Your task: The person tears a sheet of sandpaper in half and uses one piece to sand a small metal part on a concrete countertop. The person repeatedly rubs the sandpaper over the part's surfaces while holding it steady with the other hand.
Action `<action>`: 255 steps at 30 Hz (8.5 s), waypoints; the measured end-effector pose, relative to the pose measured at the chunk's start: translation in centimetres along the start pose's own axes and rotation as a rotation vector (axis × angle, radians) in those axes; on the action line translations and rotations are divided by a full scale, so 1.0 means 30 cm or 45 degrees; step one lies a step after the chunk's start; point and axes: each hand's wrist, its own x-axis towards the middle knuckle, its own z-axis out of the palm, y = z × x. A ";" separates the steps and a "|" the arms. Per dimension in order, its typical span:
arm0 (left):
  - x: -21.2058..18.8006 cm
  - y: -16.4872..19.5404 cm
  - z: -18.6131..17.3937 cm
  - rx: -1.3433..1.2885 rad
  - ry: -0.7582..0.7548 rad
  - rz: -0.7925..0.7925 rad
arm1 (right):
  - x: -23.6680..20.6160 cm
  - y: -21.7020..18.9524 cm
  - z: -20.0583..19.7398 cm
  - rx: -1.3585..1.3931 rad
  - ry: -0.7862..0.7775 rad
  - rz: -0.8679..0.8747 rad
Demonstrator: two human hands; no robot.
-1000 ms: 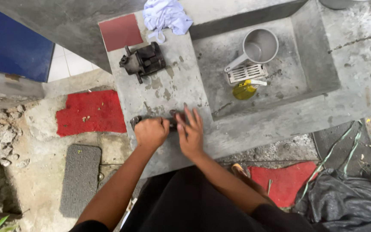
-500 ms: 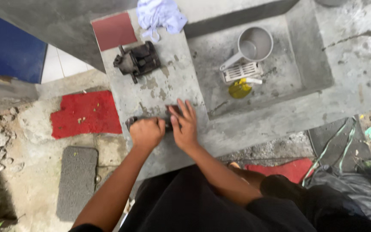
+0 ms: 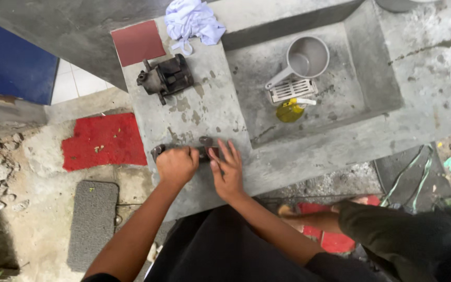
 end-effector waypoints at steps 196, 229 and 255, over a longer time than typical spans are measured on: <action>-0.088 0.034 -0.136 0.029 -0.007 -0.004 | 0.000 -0.116 -0.067 -0.088 -0.045 0.009; -0.103 0.026 -0.151 0.041 0.039 0.027 | -0.069 -0.139 -0.063 -0.094 -0.028 0.051; -0.060 0.005 -0.119 0.007 0.057 -0.023 | -0.020 -0.122 -0.011 -0.036 0.018 0.006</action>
